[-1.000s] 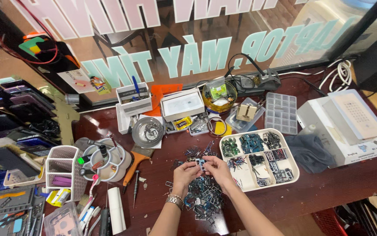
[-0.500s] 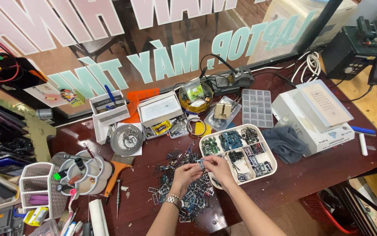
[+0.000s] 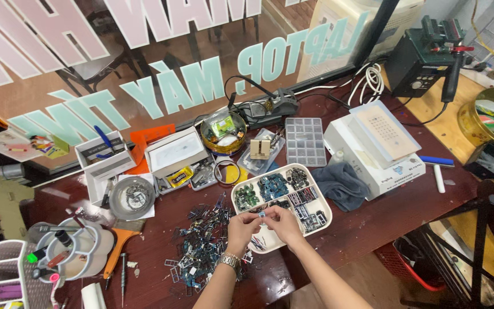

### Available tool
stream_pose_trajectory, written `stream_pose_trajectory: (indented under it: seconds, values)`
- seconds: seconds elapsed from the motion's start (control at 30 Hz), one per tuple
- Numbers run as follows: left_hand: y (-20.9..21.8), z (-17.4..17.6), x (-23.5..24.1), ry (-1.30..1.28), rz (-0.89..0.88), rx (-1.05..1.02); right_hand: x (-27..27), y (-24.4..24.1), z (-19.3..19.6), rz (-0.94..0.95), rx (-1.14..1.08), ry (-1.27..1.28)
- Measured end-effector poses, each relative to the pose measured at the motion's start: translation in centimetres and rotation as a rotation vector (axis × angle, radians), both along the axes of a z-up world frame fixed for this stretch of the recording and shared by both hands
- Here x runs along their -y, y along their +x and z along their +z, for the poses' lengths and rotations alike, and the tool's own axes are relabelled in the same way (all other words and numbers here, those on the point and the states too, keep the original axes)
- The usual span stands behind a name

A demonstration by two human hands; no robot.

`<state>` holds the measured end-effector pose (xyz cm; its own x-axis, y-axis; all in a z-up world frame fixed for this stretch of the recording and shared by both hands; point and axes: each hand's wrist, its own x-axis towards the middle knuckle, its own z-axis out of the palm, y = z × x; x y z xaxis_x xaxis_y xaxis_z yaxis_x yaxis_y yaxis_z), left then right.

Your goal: The person sorts small electronic components from a pile on the workbench into a compartmentalized tray. They pick up individual pieces, separate them by type, and place them into the appropriate sections of the tray.

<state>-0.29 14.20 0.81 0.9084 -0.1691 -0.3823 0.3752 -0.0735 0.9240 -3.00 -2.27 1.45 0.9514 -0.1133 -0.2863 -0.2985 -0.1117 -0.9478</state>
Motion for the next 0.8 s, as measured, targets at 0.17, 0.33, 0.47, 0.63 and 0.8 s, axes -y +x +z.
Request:
stream_pose_trajectory:
  seconds: [0.17,0.33,0.47,0.63,0.8]
  values:
    - [-0.4,-0.2,4.8,0.054,-0.091,-0.004,5.3,-0.8,-1.8,-0.113,-0.094,0.029]
    - [-1.0,-0.7,8.8,0.075,-0.184,-0.059,11.2,-0.6,-3.7,-0.325,-0.058,-0.044]
    - [-1.1,-1.0,10.6,0.169,-0.225,-0.047,13.9,-0.6,-4.1,-0.241,-0.139,-0.249]
    - [-1.0,-1.9,11.9,0.213,-0.219,-0.099,12.9,0.3,-3.8,-0.128,-0.087,-0.389]
    - [-0.9,-2.9,12.5,0.216,-0.193,-0.164,11.7,-0.4,-0.9,-0.097,-0.065,-0.541]
